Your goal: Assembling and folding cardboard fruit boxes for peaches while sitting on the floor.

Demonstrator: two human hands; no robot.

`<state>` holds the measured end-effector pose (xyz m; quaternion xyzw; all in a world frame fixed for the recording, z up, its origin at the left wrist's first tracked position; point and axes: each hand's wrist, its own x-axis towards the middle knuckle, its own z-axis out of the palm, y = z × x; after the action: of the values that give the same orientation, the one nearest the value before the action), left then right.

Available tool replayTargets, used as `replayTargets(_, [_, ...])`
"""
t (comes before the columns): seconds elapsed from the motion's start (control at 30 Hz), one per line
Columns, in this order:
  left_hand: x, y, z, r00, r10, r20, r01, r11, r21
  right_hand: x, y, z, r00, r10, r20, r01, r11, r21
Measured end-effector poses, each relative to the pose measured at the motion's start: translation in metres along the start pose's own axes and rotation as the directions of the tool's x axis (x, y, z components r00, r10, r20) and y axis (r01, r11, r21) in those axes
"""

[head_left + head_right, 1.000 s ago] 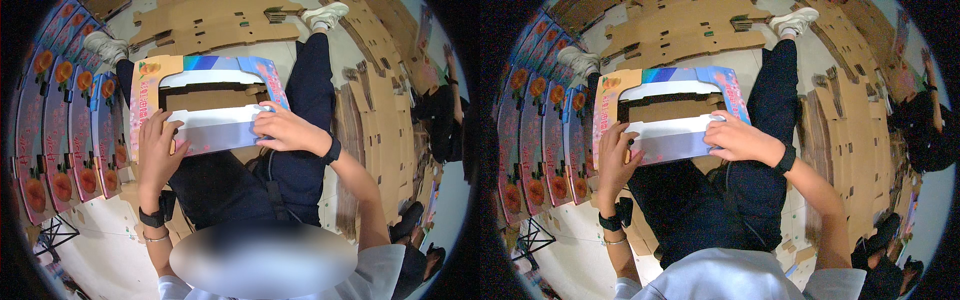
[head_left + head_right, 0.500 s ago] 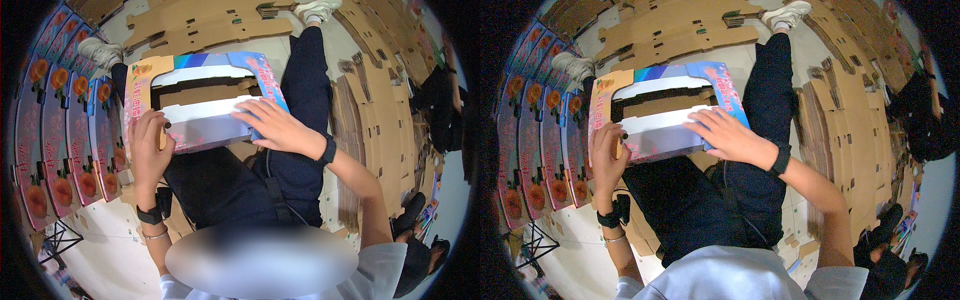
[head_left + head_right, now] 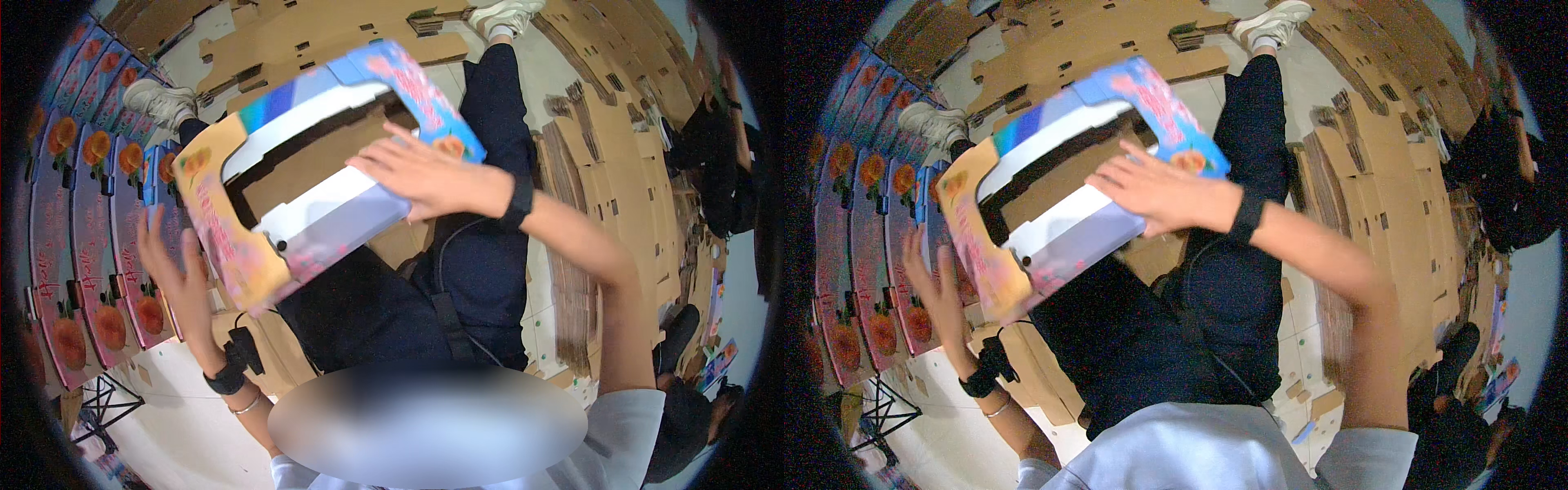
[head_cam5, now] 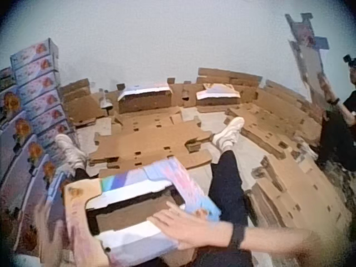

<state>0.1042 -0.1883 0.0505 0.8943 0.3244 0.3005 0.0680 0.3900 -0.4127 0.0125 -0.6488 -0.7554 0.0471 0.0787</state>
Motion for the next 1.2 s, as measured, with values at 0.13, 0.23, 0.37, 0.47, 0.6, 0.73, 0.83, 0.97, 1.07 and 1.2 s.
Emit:
replayTargets(0.13, [0.014, -0.017, -0.026, 0.994, -0.058, -0.089, 0.046, 0.991, -0.129, -0.005, 0.029, -0.058, 0.991, -0.13, 0.003, 0.128, 0.968, -0.214])
replayTargets(0.23, [0.02, -0.016, -0.032, 0.954, -0.27, 0.131, 0.3, 0.858, -0.416, -0.004, 0.044, -0.09, 0.966, -0.253, -0.053, 0.174, 0.786, -0.593])
replayTargets(0.37, [0.016, 0.008, -0.013, 0.96, -0.239, 0.15, 0.282, 0.814, -0.507, 0.02, 0.061, -0.089, 0.933, -0.333, -0.14, 0.156, 0.721, -0.676])
replayTargets(0.47, [0.01, 0.032, 0.005, 0.981, 0.013, -0.195, -0.055, 0.975, -0.214, 0.043, 0.064, -0.058, 0.923, -0.282, -0.262, 0.015, 0.707, -0.707])
replayTargets(0.6, [0.003, 0.056, 0.024, 0.963, 0.253, 0.095, -0.242, 0.963, -0.116, 0.067, 0.044, -0.01, 0.938, -0.091, -0.334, -0.094, 0.862, -0.498])
replayTargets(0.73, [-0.001, 0.063, 0.055, 0.785, 0.305, 0.54, -0.126, 0.931, -0.343, 0.061, -0.01, 0.038, 0.965, 0.038, -0.261, -0.029, 0.999, 0.038])
replayTargets(0.83, [-0.009, 0.06, 0.063, 0.811, 0.287, 0.509, -0.066, 0.911, -0.407, 0.047, -0.043, 0.06, 0.98, 0.069, -0.186, -0.066, 0.998, 0.021])
replayTargets(0.97, [-0.012, 0.062, 0.066, 0.831, 0.228, 0.507, 0.01, 0.906, -0.424, 0.049, -0.067, 0.069, 0.953, 0.297, -0.061, -0.26, 0.905, 0.336])
replayTargets(1.07, [-0.01, 0.071, 0.063, 0.847, 0.16, 0.507, 0.134, 0.859, -0.494, 0.053, -0.082, 0.069, 0.826, 0.564, 0.021, -0.457, 0.647, 0.61])
replayTargets(1.2, [-0.007, 0.087, 0.041, 0.908, 0.068, 0.414, 0.175, 0.835, -0.521, 0.052, -0.084, 0.068, 0.814, 0.58, -0.028, -0.453, 0.665, 0.593])
